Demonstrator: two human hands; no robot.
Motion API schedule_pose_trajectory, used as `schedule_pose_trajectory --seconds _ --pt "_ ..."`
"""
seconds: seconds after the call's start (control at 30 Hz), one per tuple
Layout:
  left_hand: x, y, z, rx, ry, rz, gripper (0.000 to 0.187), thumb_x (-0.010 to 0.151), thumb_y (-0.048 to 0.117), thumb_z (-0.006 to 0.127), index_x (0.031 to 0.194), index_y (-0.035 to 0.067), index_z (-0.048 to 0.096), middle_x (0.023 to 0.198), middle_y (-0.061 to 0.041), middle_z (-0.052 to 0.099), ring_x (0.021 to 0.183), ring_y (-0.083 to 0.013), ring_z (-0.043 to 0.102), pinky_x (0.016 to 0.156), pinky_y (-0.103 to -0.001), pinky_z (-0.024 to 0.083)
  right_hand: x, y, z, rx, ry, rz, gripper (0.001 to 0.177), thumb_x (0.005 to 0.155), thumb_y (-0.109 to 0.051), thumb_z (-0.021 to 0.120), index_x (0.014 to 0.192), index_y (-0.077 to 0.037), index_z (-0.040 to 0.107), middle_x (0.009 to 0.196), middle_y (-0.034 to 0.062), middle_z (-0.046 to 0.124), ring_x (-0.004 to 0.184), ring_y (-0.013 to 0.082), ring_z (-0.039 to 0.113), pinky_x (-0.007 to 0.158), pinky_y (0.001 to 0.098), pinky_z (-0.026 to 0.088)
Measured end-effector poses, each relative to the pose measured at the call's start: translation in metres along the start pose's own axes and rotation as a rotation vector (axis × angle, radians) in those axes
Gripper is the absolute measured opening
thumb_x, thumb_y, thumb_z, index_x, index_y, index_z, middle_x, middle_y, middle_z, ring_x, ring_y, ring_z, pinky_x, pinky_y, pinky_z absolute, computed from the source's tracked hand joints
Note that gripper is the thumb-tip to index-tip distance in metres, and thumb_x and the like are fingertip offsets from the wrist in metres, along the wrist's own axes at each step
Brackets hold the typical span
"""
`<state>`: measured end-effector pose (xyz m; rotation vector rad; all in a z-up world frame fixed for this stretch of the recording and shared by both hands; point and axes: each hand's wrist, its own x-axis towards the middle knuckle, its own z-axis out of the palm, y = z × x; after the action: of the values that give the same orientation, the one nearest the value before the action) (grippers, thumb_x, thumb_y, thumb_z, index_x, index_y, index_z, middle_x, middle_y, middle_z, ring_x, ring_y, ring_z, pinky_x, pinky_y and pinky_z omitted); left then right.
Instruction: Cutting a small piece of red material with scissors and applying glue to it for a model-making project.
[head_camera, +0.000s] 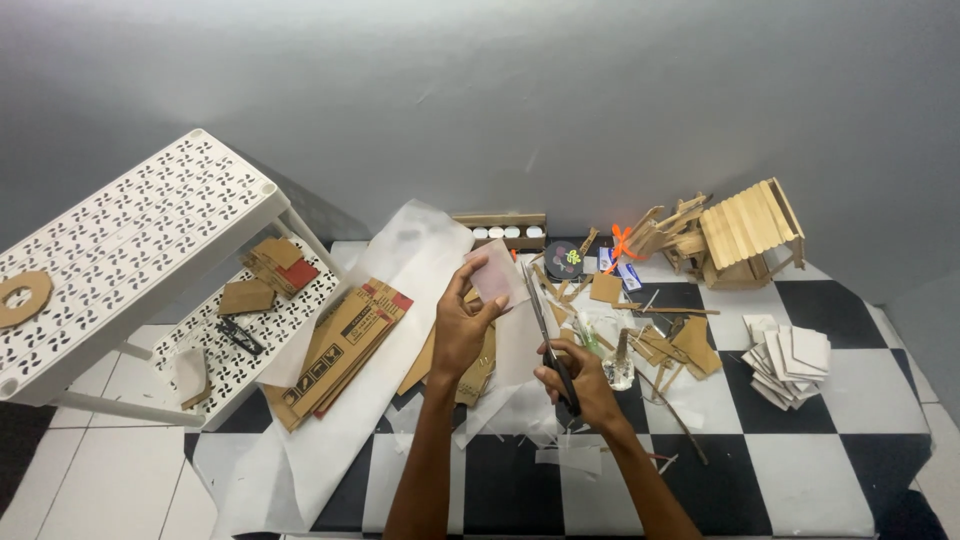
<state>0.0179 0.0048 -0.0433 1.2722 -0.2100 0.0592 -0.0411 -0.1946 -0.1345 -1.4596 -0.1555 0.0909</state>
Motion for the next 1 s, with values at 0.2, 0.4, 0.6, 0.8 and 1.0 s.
schedule_pose_trajectory --seconds 0.2,0.4,0.6,0.8,1.0 --pt "0.002 -0.005 -0.003 0.011 -0.008 -0.001 0.066 0.085 -0.009 0.068 0.146 0.001 0.044 0.135 -0.023 0.054 0.103 -0.0330 0.067 0.084 -0.042 0.064 -0.001 0.002 -0.002 0.050 -0.054 0.017 0.037 0.083 -0.007 0.080 0.115 0.003 0.066 0.053 0.0157 0.062 0.045 0.0221 0.066 0.048 0.0299 0.050" --pt "-0.001 0.000 -0.001 0.005 -0.021 -0.019 0.067 0.084 -0.010 0.068 0.146 0.000 0.044 0.136 -0.025 0.054 0.103 -0.0347 0.068 0.084 -0.043 0.064 0.000 0.008 -0.007 0.047 -0.058 0.001 0.041 0.083 -0.009 0.080 0.120 0.002 0.065 0.057 0.0161 0.063 0.050 0.0212 0.067 0.053 0.0307 0.052" --pt "-0.002 0.005 -0.001 0.028 -0.029 -0.012 0.066 0.084 -0.009 0.068 0.145 -0.001 0.044 0.137 -0.028 0.053 0.103 -0.0372 0.068 0.084 -0.045 0.063 0.000 0.011 -0.007 0.033 -0.050 -0.009 0.040 0.082 -0.007 0.081 0.118 0.001 0.066 0.064 0.0166 0.066 0.050 0.0196 0.065 0.052 0.0306 0.051" --pt "-0.004 0.008 0.000 0.030 -0.040 -0.007 0.067 0.085 -0.008 0.068 0.146 -0.001 0.043 0.136 -0.027 0.054 0.103 -0.0351 0.068 0.085 -0.043 0.063 -0.001 0.012 -0.007 -0.007 -0.042 -0.040 0.039 0.083 -0.009 0.082 0.118 0.001 0.067 0.064 0.0160 0.065 0.050 0.0193 0.065 0.051 0.0300 0.051" --pt "-0.006 0.009 0.002 0.020 -0.037 0.003 0.066 0.085 -0.008 0.067 0.146 0.000 0.044 0.135 -0.025 0.054 0.103 -0.0331 0.068 0.085 -0.044 0.063 0.000 0.016 -0.008 0.012 -0.037 -0.066 0.037 0.083 -0.005 0.080 0.116 0.001 0.067 0.064 0.0150 0.065 0.049 0.0183 0.063 0.050 0.0288 0.048"
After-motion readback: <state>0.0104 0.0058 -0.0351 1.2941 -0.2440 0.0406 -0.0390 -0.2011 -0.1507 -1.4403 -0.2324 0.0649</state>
